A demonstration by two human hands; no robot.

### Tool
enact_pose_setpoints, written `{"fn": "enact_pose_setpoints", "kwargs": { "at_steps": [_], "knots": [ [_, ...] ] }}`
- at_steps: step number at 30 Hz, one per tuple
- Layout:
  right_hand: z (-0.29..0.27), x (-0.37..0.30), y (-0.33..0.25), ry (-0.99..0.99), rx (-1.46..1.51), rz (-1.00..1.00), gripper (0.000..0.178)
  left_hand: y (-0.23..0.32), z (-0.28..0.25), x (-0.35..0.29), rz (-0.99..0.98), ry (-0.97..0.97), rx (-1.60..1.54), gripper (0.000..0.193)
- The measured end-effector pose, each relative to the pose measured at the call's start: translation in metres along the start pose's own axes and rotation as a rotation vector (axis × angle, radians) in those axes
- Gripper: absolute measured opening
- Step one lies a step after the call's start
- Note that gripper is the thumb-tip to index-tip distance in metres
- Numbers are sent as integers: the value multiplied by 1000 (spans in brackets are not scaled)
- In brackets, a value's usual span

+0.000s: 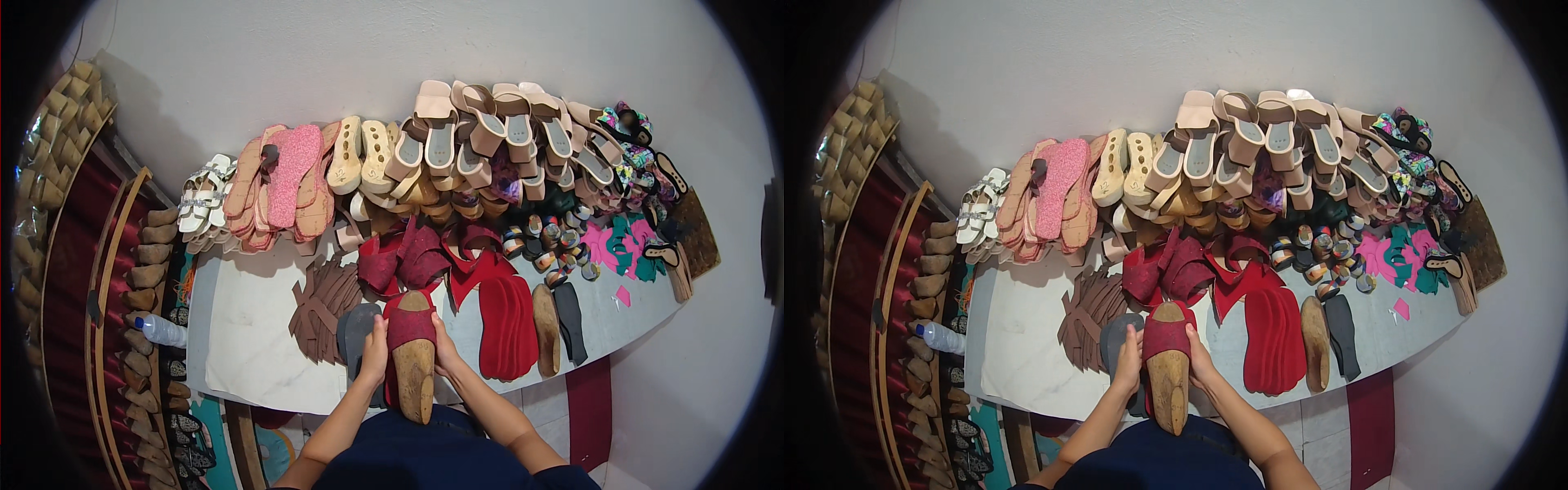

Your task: Assembling a red sandal by fitting the upper material over a wooden shoe last and attaching the sole component.

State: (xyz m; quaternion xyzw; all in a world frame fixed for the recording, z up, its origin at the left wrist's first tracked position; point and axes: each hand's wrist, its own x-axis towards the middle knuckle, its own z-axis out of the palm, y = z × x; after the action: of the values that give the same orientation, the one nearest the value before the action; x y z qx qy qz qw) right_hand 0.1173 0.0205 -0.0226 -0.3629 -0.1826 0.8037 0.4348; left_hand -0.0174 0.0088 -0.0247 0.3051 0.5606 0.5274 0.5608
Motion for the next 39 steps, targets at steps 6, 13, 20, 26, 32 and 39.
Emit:
{"fn": "enact_pose_setpoints", "kwargs": {
  "at_steps": [6,13,20,26,32,39],
  "knots": [
    [1,-5,-3,0,-22,-22,59,13,10,-6,-29,-162,-22,46],
    [-1,-7,-3,22,16,16,58,31,3,4,-139,-262,-8,42],
    [0,-3,-1,18,-55,-3,56,28,12,7,-282,-172,-92,52],
    [-6,3,4,13,-124,-54,57,2,5,14,-393,-377,-625,60],
    [6,-4,-8,76,-349,-118,58,-2,0,14,-435,-488,-723,61],
    [19,-11,-37,142,-1755,-138,57,-6,-14,16,-423,-423,-695,59]
  ]
}}
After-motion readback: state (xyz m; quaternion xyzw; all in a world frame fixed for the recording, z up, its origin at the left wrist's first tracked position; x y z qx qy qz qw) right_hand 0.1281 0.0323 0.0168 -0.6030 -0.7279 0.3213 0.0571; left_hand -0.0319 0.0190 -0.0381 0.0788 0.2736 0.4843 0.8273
